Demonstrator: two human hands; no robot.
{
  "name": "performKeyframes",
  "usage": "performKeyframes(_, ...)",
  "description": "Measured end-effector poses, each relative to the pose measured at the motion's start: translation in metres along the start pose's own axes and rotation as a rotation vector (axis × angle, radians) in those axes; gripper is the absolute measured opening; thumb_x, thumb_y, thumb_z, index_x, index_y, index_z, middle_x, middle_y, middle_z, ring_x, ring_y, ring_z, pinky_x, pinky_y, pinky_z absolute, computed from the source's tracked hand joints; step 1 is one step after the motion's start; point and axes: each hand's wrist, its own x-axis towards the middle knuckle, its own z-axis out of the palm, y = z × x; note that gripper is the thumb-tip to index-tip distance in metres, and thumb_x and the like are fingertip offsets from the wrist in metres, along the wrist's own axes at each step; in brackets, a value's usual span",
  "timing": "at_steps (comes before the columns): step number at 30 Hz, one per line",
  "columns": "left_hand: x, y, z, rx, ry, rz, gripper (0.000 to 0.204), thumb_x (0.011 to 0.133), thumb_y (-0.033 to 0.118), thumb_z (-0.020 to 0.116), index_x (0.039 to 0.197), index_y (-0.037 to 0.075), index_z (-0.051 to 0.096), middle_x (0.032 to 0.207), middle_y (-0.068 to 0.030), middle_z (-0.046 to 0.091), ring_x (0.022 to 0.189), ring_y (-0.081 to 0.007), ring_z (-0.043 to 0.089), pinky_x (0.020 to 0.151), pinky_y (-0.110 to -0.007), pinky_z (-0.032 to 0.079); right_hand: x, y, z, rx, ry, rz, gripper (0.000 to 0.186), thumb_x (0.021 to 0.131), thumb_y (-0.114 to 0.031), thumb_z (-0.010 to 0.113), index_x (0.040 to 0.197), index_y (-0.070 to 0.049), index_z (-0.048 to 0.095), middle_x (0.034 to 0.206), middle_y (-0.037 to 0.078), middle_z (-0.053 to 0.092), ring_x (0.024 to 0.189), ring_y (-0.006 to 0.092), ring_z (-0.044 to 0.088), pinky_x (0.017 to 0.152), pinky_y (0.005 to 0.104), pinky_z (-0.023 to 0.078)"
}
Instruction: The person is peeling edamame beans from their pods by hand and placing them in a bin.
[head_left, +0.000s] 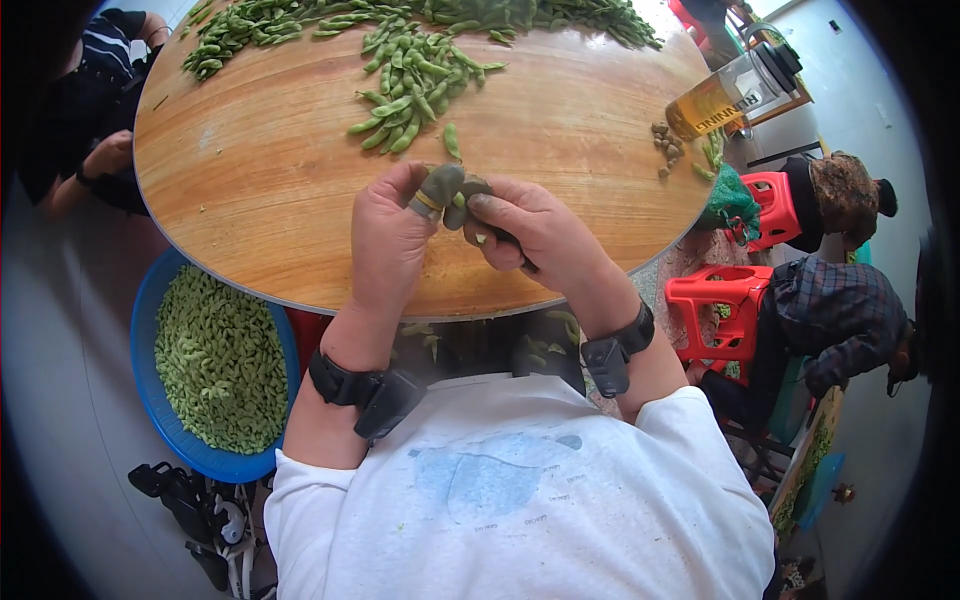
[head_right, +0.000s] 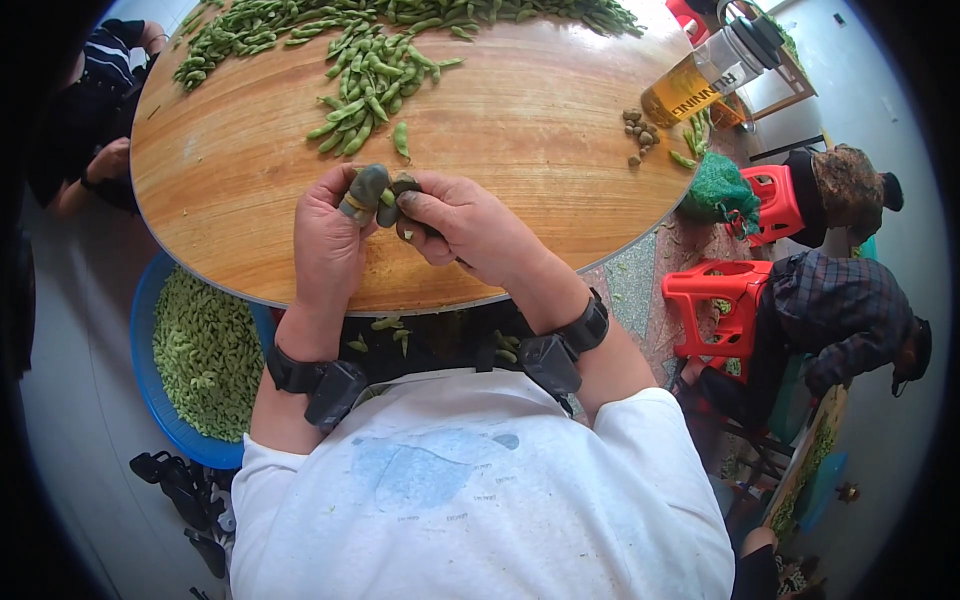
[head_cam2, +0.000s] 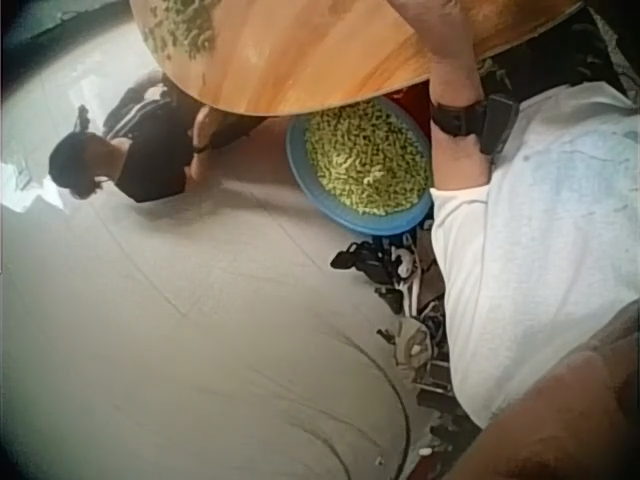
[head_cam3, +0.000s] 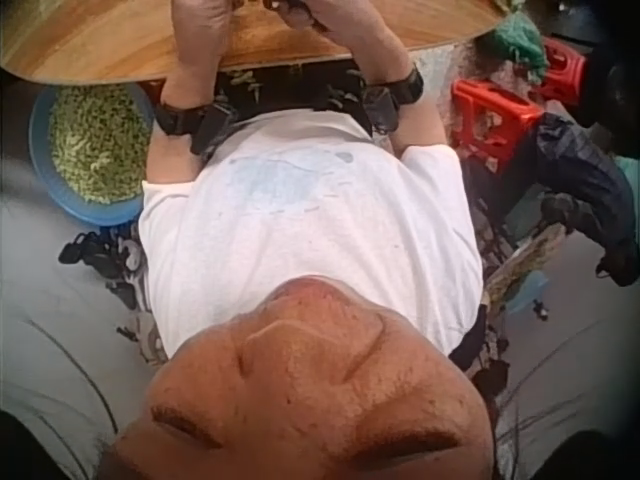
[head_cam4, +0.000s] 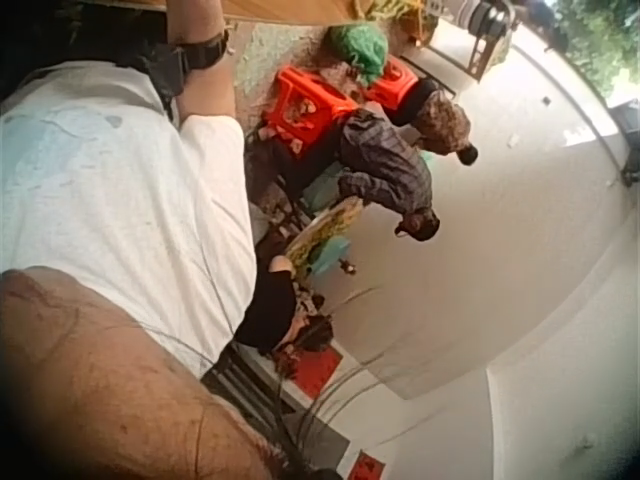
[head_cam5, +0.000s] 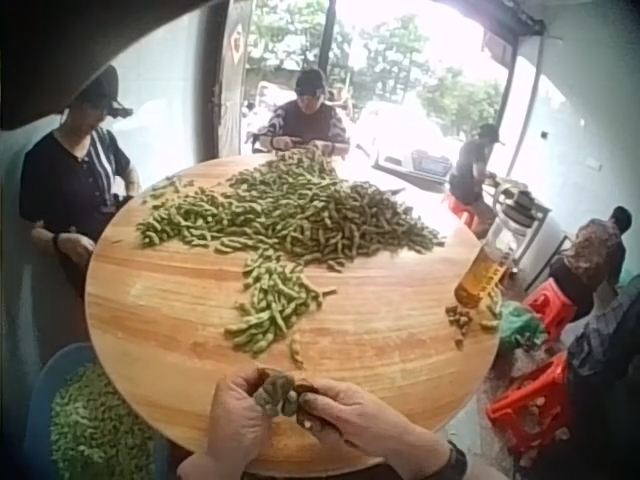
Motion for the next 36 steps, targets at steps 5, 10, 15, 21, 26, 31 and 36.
performKeyframes(5, 0.000, 0.004, -0.004, -0.252, -0.181, -0.140, 0.013, 0.083, 0.007, 0.063, 0.095, 0.003, 0.060, 0.082, 0.0024, 0.059, 0.066, -0.0017, 0.052, 0.053, -0.013, 0.038, -0.005, 0.002, 0.002, 0.367, -0.063, 0.117, 0.019, 0.094, -0.020, 0.046, 0.092, -0.003, 0.056, 0.066, -0.002, 0.046, 0.049, 0.0027, 0.034, 0.042, 0.0180, 0.026)
performKeyframes(10, 0.001, -0.002, 0.004, 0.204, -0.091, 0.114, 0.013, 0.085, 0.010, 0.061, 0.094, 0.001, 0.060, 0.082, -0.0014, 0.061, 0.070, -0.0064, 0.056, 0.057, -0.018, 0.043, 0.000, 0.014, 0.004, -0.169, 0.160, -0.199, 0.016, 0.093, -0.017, 0.048, 0.088, -0.004, 0.056, 0.064, -0.004, 0.045, 0.050, 0.0017, 0.035, 0.043, 0.0180, 0.027)
performKeyframes(15, 0.002, 0.000, 0.003, -0.008, -0.057, -0.063, 0.026, 0.077, -0.010, 0.045, 0.096, -0.002, 0.061, 0.080, -0.0027, 0.060, 0.070, -0.0081, 0.054, 0.061, -0.019, 0.043, 0.000, 0.011, -0.004, 0.183, 0.152, -0.017, 0.016, 0.092, -0.015, 0.047, 0.086, -0.004, 0.056, 0.063, -0.005, 0.046, 0.053, 0.0018, 0.039, 0.046, 0.0184, 0.031)
performKeyframes(21, 0.005, -0.002, -0.004, -0.042, 0.076, -0.025, 0.038, 0.073, -0.012, 0.035, 0.099, -0.003, 0.062, 0.086, -0.0036, 0.060, 0.071, -0.0075, 0.053, 0.062, -0.018, 0.042, 0.009, -0.005, -0.013, -0.802, 0.154, -0.177, 0.019, 0.087, -0.020, 0.054, 0.084, -0.002, 0.058, 0.055, 0.012, 0.052, 0.050, 0.0172, 0.052, 0.048, 0.0328, 0.041)
performKeyframes(26, 0.003, 0.000, 0.001, 0.007, 0.073, -0.069, 0.042, 0.071, -0.013, 0.035, 0.100, -0.002, 0.062, 0.088, -0.0028, 0.060, 0.077, -0.0071, 0.053, 0.068, -0.017, 0.042, 0.052, -0.030, -0.033, -1.439, 0.324, -0.403, 0.014, 0.082, -0.018, 0.055, 0.088, -0.006, 0.058, 0.071, 0.019, 0.061, 0.070, 0.0372, 0.060, 0.059, 0.0454, 0.047)
performKeyframes(31, -0.003, 0.006, -0.002, 0.197, -0.323, -0.275, 0.036, 0.078, -0.009, 0.037, 0.104, 0.000, 0.062, 0.093, -0.0038, 0.060, 0.075, -0.0076, 0.054, 0.065, -0.016, 0.042, 0.073, -0.020, -0.038, -1.537, 0.272, -0.421, 0.019, 0.082, -0.020, 0.055, 0.093, -0.005, 0.058, 0.076, 0.018, 0.062, 0.072, 0.0371, 0.060, 0.064, 0.0451, 0.047)
performKeyframes(36, 0.002, 0.007, -0.001, -0.131, 0.008, -0.079, 0.032, 0.083, -0.002, 0.048, 0.114, 0.002, 0.054, 0.088, -0.0023, 0.058, 0.073, -0.0048, 0.050, 0.064, -0.016, 0.042, 0.042, -0.020, -0.044, -0.818, 0.231, -0.177, 0.022, 0.086, -0.024, 0.057, 0.090, -0.003, 0.056, 0.062, 0.003, 0.052, 0.047, 0.0148, 0.047, 0.044, 0.0258, 0.037)
